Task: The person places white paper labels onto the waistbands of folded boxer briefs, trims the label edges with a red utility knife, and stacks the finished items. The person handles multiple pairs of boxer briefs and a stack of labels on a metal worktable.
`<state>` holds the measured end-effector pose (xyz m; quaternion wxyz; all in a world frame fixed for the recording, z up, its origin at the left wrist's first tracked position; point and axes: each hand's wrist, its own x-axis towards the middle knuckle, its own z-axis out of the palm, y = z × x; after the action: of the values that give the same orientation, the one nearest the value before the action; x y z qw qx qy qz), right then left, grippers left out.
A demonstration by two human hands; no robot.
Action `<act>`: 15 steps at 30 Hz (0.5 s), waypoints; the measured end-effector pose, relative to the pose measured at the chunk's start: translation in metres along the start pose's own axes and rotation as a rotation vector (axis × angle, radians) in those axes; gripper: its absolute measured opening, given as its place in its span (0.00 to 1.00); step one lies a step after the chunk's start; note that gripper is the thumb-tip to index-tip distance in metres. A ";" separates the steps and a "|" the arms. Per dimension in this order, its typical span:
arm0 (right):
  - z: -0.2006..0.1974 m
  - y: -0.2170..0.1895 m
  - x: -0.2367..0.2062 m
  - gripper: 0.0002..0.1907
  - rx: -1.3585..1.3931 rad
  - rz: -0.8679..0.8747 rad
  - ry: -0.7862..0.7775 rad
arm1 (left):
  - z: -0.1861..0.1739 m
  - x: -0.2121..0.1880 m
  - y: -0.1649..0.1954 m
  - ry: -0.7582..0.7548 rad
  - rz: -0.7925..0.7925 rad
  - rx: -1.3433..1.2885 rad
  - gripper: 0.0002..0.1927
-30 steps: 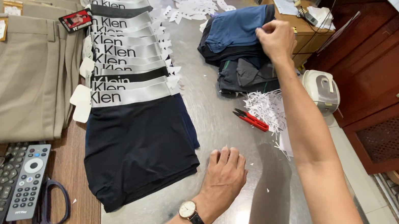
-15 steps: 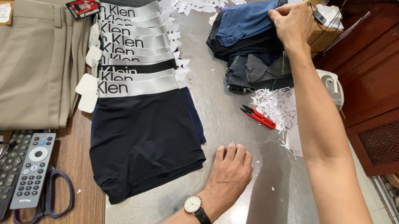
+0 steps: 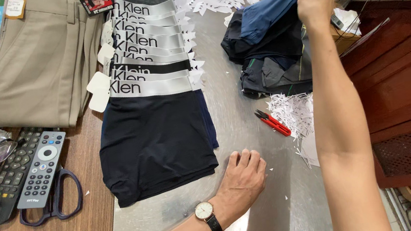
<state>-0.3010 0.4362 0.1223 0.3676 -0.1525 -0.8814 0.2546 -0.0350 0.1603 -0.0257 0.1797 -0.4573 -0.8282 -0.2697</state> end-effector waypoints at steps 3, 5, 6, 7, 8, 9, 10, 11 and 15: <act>-0.004 -0.007 0.013 0.11 0.171 -0.009 -0.009 | 0.000 0.000 -0.001 -0.011 0.003 0.022 0.16; -0.008 -0.008 0.017 0.08 0.077 -0.025 -0.036 | 0.000 0.000 0.000 0.001 -0.002 -0.008 0.17; -0.011 -0.007 0.018 0.07 -0.064 -0.026 -0.057 | -0.001 0.000 0.000 -0.008 -0.002 -0.014 0.16; -0.013 -0.007 0.019 0.08 -0.204 -0.029 -0.079 | -0.001 0.000 0.000 -0.016 -0.002 -0.019 0.16; -0.012 -0.008 0.017 0.12 -0.449 -0.131 -0.071 | -0.002 0.000 0.000 -0.023 -0.006 -0.023 0.15; -0.011 -0.008 0.012 0.17 -0.693 -0.236 -0.062 | -0.002 0.000 -0.001 -0.018 -0.001 -0.008 0.15; -0.008 -0.008 0.009 0.22 -0.940 -0.340 -0.054 | -0.003 0.001 -0.001 -0.015 0.005 0.005 0.15; -0.004 -0.008 0.001 0.20 -0.776 -0.405 -0.156 | -0.003 0.001 -0.001 -0.011 0.011 0.019 0.15; 0.029 -0.004 -0.038 0.18 -0.218 -0.446 -0.596 | -0.006 0.002 -0.002 -0.001 0.007 -0.003 0.15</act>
<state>-0.2960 0.4054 0.0857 0.1233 0.0855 -0.9829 0.1064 -0.0375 0.1573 -0.0208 0.1795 -0.4608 -0.8261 -0.2702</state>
